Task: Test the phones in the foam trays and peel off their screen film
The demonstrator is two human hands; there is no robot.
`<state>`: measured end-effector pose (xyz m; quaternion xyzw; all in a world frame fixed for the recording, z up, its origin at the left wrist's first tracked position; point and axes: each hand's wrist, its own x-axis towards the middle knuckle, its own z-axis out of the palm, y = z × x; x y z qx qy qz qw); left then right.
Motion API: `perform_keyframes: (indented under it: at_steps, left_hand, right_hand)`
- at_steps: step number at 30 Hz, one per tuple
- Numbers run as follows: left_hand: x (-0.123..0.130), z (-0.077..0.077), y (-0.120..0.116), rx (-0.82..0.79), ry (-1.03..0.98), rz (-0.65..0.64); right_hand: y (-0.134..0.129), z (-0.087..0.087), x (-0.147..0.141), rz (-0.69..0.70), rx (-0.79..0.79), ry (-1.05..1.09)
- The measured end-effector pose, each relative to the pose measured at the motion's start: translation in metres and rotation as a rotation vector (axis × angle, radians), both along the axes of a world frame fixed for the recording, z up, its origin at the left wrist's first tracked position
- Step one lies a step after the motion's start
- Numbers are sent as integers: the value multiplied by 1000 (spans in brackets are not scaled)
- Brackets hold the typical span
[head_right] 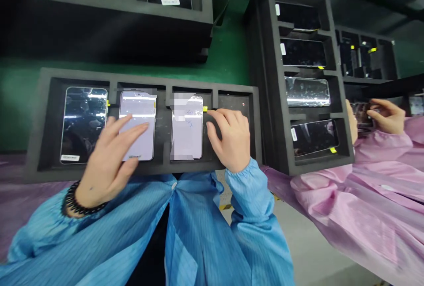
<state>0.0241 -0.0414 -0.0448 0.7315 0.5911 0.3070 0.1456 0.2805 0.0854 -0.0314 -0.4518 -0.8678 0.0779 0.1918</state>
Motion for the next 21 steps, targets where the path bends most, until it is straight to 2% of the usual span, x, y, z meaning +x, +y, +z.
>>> perform_keyframes:
  at_steps: [3,6,10,14,18,20,21]
  left_hand:
    - [32,-5,26,-143,13,-37]
    - [56,-7,37,-352,-69,-51]
    - [66,2,40,-545,-404,-4]
    - [62,15,47,-691,-868,138]
    - [64,26,61,-703,-1250,347]
    - [71,25,68,-681,-1331,433]
    - [75,23,70,-681,-1341,435]
  right_hand:
    - [21,-3,-16,-42,-14,-241]
    - [30,-6,-27,-36,-67,-311]
    - [24,-5,-24,11,-138,-142]
    - [15,-4,-8,-92,-113,65]
    - [7,-8,8,-139,-145,221]
    - [1,-8,13,-156,-179,294]
    - [-2,-8,16,-172,-193,332]
